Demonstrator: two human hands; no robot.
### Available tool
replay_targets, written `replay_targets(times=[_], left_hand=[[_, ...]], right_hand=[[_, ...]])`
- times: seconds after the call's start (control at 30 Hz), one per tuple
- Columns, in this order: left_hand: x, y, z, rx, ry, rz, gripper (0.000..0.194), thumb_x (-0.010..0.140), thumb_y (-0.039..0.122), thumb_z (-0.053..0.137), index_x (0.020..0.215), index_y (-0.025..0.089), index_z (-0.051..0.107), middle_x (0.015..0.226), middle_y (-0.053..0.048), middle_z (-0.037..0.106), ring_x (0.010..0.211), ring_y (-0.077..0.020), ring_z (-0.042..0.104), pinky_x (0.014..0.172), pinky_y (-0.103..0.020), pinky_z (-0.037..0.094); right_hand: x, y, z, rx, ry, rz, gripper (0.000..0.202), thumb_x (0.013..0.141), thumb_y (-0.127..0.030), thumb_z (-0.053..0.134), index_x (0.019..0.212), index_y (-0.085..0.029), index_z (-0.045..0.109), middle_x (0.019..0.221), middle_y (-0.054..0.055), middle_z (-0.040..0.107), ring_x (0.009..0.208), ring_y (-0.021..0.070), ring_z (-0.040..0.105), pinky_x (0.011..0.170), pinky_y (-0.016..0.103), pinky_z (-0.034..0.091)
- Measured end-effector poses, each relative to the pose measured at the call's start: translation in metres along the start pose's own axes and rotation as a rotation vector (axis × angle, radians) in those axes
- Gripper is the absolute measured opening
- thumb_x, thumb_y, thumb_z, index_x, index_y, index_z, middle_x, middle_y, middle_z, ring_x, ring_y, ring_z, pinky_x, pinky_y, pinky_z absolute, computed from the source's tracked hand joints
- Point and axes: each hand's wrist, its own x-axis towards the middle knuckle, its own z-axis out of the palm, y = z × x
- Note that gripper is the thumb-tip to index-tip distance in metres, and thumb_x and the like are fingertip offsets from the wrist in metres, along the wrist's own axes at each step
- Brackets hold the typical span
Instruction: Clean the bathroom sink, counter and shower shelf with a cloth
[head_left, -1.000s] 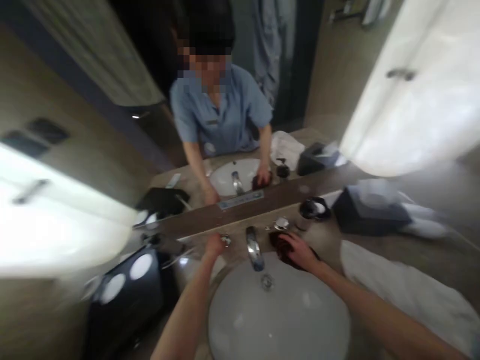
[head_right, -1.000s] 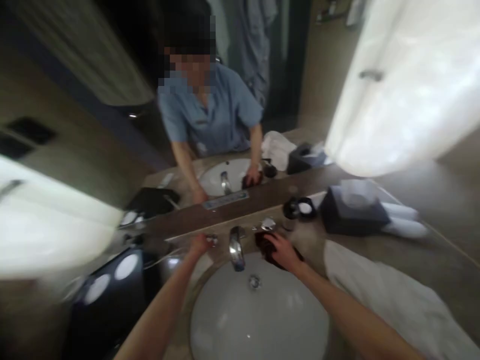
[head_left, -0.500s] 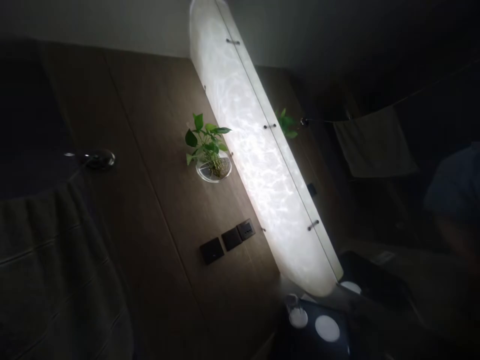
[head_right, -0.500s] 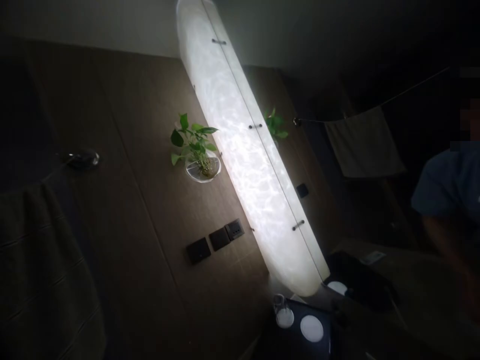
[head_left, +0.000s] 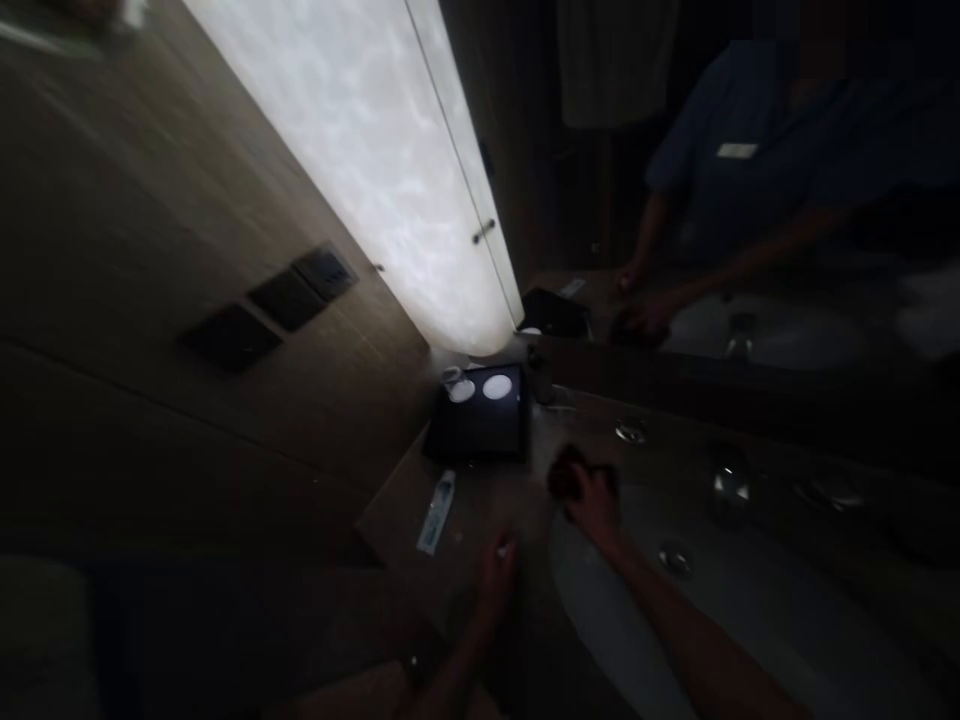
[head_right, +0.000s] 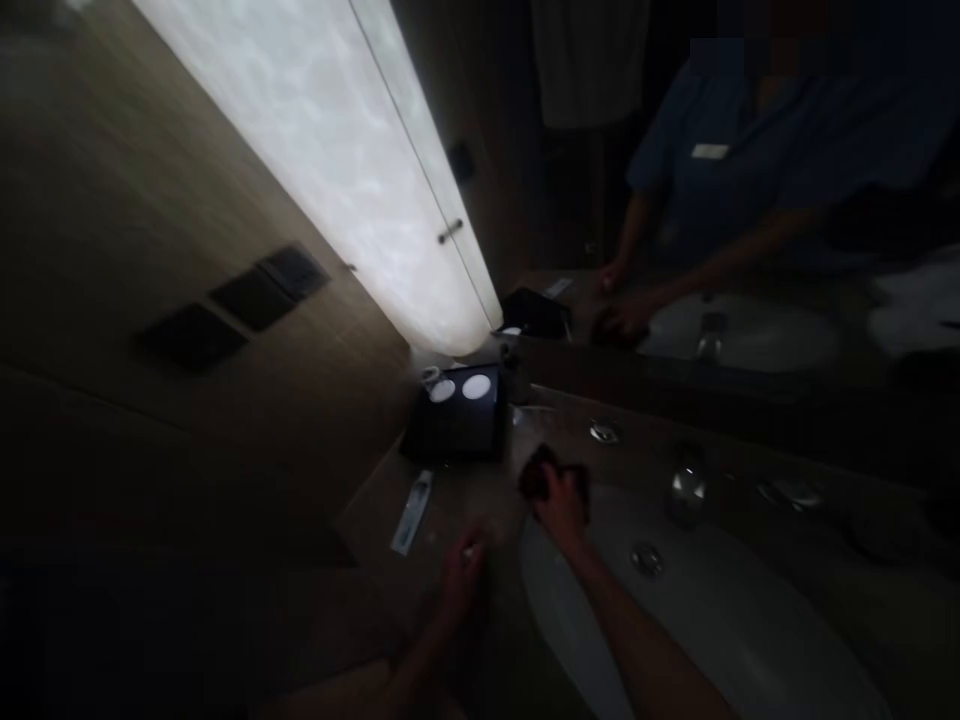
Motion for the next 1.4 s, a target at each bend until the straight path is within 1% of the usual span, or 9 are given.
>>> replay_targets(times=[0.23, 0.47, 0.6, 0.77, 0.9, 1.03, 1.13, 1.23, 1.4], left_hand=[[-0.012, -0.016, -0.022, 0.109, 0.191, 0.062, 0.053, 0.088, 0.055, 0.048, 0.123, 0.018, 0.064, 0.11, -0.013, 0.072, 0.095, -0.0262, 0.068, 0.084, -0.039, 0.053], [-0.02, -0.054, -0.014, 0.145, 0.077, 0.119, 0.047, 0.085, 0.052, 0.051, 0.114, 0.019, 0.066, 0.11, -0.014, 0.073, 0.095, -0.0271, 0.071, 0.088, -0.041, 0.055], [0.015, -0.021, -0.001, 0.063, 0.122, 0.185, 0.046, 0.087, 0.049, 0.049, 0.115, 0.016, 0.066, 0.104, -0.014, 0.074, 0.095, -0.0272, 0.07, 0.087, -0.041, 0.053], [0.079, 0.042, -0.011, -0.049, 0.261, 0.251, 0.042, 0.088, 0.042, 0.05, 0.116, 0.014, 0.065, 0.105, -0.013, 0.072, 0.094, -0.0257, 0.068, 0.088, -0.04, 0.053], [0.117, 0.053, -0.025, -0.049, 0.341, 0.297, 0.04, 0.087, 0.037, 0.054, 0.119, 0.014, 0.063, 0.112, -0.015, 0.068, 0.104, -0.0273, 0.066, 0.093, -0.042, 0.054], [0.151, 0.037, -0.043, 0.079, 0.392, 0.318, 0.053, 0.087, 0.032, 0.054, 0.135, 0.009, 0.054, 0.139, -0.023, 0.055, 0.127, -0.033, 0.057, 0.103, -0.047, 0.051], [0.163, 0.032, -0.055, 0.159, 0.317, 0.331, 0.055, 0.086, 0.025, 0.055, 0.139, 0.011, 0.051, 0.146, -0.022, 0.052, 0.136, -0.0322, 0.051, 0.114, -0.046, 0.044], [0.152, 0.029, -0.058, 0.174, 0.397, 0.426, 0.054, 0.086, 0.022, 0.054, 0.139, 0.011, 0.051, 0.143, -0.02, 0.054, 0.135, -0.0294, 0.052, 0.115, -0.043, 0.043], [0.1, -0.004, -0.031, 0.261, 0.471, 0.462, 0.038, 0.095, 0.041, 0.053, 0.122, 0.016, 0.061, 0.109, -0.013, 0.067, 0.1, -0.0238, 0.066, 0.087, -0.037, 0.055]], right_hand=[[-0.177, 0.007, 0.041, -0.029, -0.682, -0.355, 0.063, 0.072, -0.034, 0.072, 0.134, -0.031, 0.061, 0.129, 0.014, 0.056, 0.11, 0.0339, 0.062, 0.091, 0.046, 0.051], [-0.303, 0.108, -0.055, 0.542, -0.59, 0.335, 0.04, 0.063, -0.035, 0.068, 0.103, -0.031, 0.074, 0.097, 0.002, 0.072, 0.092, 0.0264, 0.067, 0.081, 0.036, 0.051], [-0.254, 0.094, -0.092, 0.694, -0.58, 0.344, 0.029, 0.062, -0.037, 0.068, 0.09, -0.029, 0.072, 0.087, 0.001, 0.071, 0.086, 0.0262, 0.067, 0.074, 0.035, 0.05], [-0.1, -0.05, -0.11, 0.676, -0.364, -0.095, 0.053, 0.067, -0.028, 0.066, 0.119, -0.024, 0.067, 0.111, 0.002, 0.073, 0.102, 0.0235, 0.066, 0.092, 0.034, 0.051], [0.043, -0.125, -0.073, 0.155, -0.253, -0.249, 0.055, 0.077, -0.03, 0.068, 0.132, -0.022, 0.063, 0.124, 0.011, 0.067, 0.112, 0.0299, 0.062, 0.1, 0.046, 0.047], [0.131, -0.14, -0.002, -0.286, -0.173, -0.316, 0.076, 0.08, -0.037, 0.076, 0.148, -0.018, 0.048, 0.156, 0.023, 0.035, 0.142, 0.0471, 0.031, 0.113, 0.067, 0.026], [0.134, -0.127, 0.025, -0.238, -0.19, -0.507, 0.06, 0.084, -0.015, 0.066, 0.143, -0.021, 0.055, 0.148, 0.016, 0.044, 0.132, 0.0352, 0.043, 0.11, 0.054, 0.038], [0.077, -0.089, 0.031, 0.02, -0.1, -0.591, 0.057, 0.083, -0.008, 0.057, 0.137, -0.025, 0.058, 0.135, 0.01, 0.053, 0.122, 0.0244, 0.05, 0.107, 0.04, 0.046], [-0.09, 0.024, 0.071, 0.219, 0.093, -0.058, 0.062, 0.078, -0.037, 0.069, 0.136, -0.024, 0.055, 0.137, 0.014, 0.053, 0.126, 0.0308, 0.053, 0.106, 0.047, 0.049]])
